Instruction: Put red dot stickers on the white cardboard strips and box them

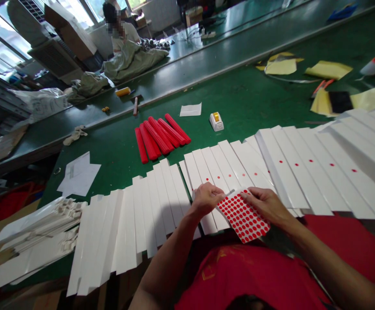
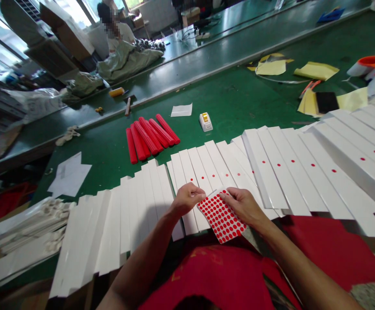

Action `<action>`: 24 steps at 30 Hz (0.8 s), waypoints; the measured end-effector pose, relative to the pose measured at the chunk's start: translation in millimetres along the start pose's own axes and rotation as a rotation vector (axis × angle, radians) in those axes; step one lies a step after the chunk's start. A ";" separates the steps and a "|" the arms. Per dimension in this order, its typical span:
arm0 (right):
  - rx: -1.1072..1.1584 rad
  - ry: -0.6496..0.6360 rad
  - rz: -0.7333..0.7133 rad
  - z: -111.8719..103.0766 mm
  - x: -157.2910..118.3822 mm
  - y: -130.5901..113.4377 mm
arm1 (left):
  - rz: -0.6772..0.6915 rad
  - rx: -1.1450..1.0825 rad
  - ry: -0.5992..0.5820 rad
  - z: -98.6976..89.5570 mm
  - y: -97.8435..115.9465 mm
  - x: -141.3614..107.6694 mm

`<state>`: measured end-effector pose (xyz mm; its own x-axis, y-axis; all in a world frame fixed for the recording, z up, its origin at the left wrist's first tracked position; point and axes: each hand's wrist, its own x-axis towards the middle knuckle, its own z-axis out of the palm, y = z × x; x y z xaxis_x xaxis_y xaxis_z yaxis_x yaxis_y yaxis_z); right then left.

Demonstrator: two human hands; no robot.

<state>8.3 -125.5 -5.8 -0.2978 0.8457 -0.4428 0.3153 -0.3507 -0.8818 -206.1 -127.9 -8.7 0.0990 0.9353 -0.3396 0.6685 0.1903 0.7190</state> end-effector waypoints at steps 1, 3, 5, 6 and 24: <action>-0.004 0.002 0.001 0.1 0.2 0.2 | 0.012 -0.023 0.008 1.6 -0.3 -1.4; -0.008 0.001 0.001 1.0 1.0 0.8 | 0.014 -0.041 0.018 5.3 -1.1 -2.6; -0.005 -0.001 0.004 2.7 1.9 1.4 | 0.016 -0.048 0.017 8.5 -2.2 -2.2; -0.002 -0.002 0.008 3.6 2.4 1.7 | 0.019 -0.060 0.011 9.4 -2.9 -1.7; 0.005 -0.014 0.024 10.3 1.2 0.7 | -0.287 0.320 0.344 -27.1 -38.9 22.3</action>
<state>-1.1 -128.9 -8.6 -0.3026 0.8316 -0.4658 0.3180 -0.3726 -0.8718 -249.9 -106.4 -27.8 -0.3311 0.9129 -0.2389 0.8290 0.4024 0.3884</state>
